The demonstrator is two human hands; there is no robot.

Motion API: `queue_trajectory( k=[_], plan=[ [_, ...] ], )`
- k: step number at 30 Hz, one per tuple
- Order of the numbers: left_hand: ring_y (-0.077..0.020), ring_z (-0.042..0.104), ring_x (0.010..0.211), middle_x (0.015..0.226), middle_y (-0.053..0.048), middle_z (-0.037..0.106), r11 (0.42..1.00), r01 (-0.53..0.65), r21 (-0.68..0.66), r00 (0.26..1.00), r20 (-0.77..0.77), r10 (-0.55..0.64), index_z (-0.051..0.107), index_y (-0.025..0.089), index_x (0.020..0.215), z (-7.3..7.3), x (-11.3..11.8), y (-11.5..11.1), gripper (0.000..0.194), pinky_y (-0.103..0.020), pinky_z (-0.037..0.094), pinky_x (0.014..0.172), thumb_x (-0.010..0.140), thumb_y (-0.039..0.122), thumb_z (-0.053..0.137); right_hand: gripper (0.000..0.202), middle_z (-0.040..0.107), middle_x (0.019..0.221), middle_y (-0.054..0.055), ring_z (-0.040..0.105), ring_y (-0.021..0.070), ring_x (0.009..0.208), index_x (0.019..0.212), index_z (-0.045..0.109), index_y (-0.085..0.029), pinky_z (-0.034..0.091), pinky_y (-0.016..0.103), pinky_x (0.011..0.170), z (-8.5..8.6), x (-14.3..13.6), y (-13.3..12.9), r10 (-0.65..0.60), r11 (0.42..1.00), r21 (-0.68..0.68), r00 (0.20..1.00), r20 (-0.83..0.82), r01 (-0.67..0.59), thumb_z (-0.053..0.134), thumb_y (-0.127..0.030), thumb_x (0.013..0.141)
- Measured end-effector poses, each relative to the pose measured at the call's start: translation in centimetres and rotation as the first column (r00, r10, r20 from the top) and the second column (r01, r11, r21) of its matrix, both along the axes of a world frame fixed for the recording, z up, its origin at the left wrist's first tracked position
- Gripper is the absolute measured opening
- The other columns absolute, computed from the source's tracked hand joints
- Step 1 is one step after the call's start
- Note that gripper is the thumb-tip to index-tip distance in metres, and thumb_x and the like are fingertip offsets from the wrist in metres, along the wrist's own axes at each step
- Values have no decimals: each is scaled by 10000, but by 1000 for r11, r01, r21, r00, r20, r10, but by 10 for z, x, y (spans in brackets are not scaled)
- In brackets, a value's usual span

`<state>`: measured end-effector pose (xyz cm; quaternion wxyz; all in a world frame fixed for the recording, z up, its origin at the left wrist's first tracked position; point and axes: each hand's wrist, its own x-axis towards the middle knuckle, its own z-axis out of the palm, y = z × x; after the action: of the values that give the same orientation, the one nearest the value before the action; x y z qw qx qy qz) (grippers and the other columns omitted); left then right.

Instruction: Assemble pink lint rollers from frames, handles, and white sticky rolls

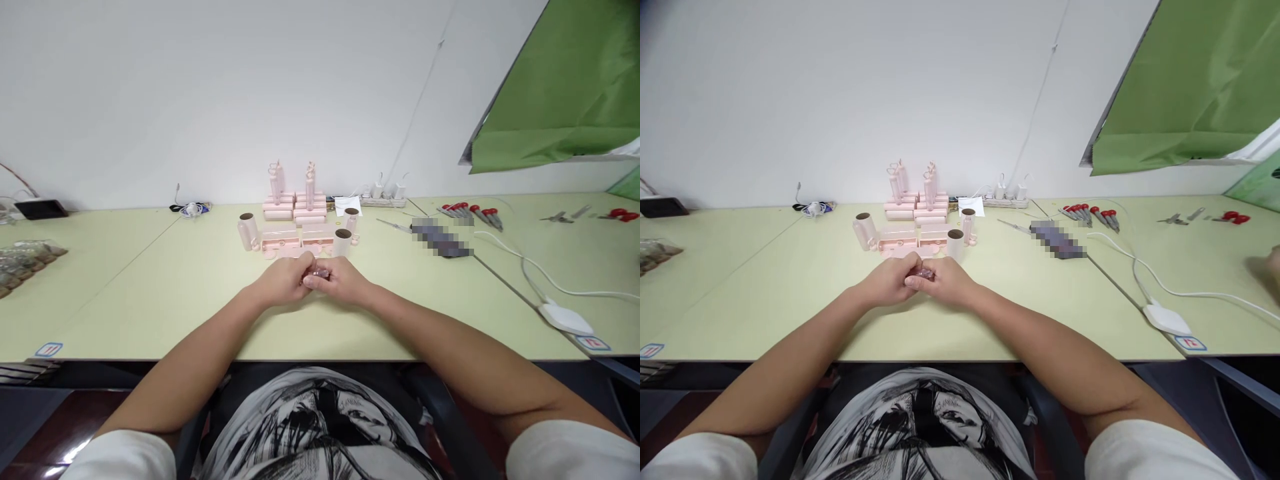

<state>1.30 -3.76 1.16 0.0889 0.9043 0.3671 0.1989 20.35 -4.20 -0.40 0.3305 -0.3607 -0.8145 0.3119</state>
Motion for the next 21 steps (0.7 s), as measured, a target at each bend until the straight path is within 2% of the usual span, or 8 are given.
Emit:
queue_trajectory(
  k=[3, 6, 9, 12, 15, 18, 21],
  plan=[
    [-164, 588, 677, 822, -12, 657, 999, 14, 40, 1000, 17, -14, 489, 211, 939, -1, 1, -2, 150, -262, 378, 579, 795, 242, 519, 370, 482, 591, -30, 422, 100, 577, 661, 563, -157, 288, 232, 552, 0, -2, -2, -33, 998, 52, 999, -19, 34, 577, -475, 850],
    [-164, 601, 700, 822, -9, 659, 994, -31, 102, 999, 36, 27, 523, 213, 946, 1, 2, -1, 151, -267, 397, 603, 803, 260, 534, 391, 464, 574, -31, 400, 96, 564, 617, 522, -165, 281, 234, 543, 1, 0, 0, -54, 993, 105, 995, -81, 62, 557, -468, 862],
    [-187, 611, 753, 823, -20, 662, 965, -163, 203, 986, 59, 154, 560, 209, 938, 2, 2, 3, 150, -292, 413, 646, 799, 264, 551, 432, 428, 553, -34, 374, 95, 542, 579, 462, -180, 282, 240, 526, 3, 4, 4, -127, 981, 119, 969, -214, 154, 552, -500, 855],
    [-201, 613, 796, 837, -29, 665, 904, -353, 243, 935, 125, 332, 579, 208, 887, 1, 2, 7, 92, -309, 418, 678, 812, 233, 531, 467, 425, 527, -34, 388, 99, 511, 572, 441, -193, 311, 247, 510, 5, 8, 7, -168, 978, 60, 923, -347, 200, 528, -548, 862],
    [-193, 612, 806, 909, -36, 668, 859, -467, 208, 881, 186, 434, 587, 212, 898, 0, 0, 10, 107, -302, 408, 651, 838, 232, 501, 489, 455, 508, -28, 424, 105, 482, 582, 460, -196, 347, 252, 495, 3, 9, 9, -132, 990, -13, 907, -401, 139, 511, -589, 867],
    [-190, 615, 820, 937, -38, 671, 873, -458, 166, 884, 186, 429, 588, 212, 928, 1, 0, 8, 129, -298, 408, 656, 851, 260, 496, 516, 476, 501, -19, 459, 115, 472, 582, 484, -194, 373, 260, 485, 0, 6, 8, -60, 997, -74, 916, -396, 34, 527, -643, 834],
    [-196, 617, 827, 899, -32, 681, 903, -409, 130, 909, 144, 391, 590, 212, 932, 1, 3, 5, 137, -294, 407, 667, 835, 275, 517, 524, 492, 510, -11, 481, 128, 497, 607, 540, -190, 383, 264, 487, -4, 2, 7, -22, 995, -102, 926, -376, -18, 561, -680, 791]
  ],
)
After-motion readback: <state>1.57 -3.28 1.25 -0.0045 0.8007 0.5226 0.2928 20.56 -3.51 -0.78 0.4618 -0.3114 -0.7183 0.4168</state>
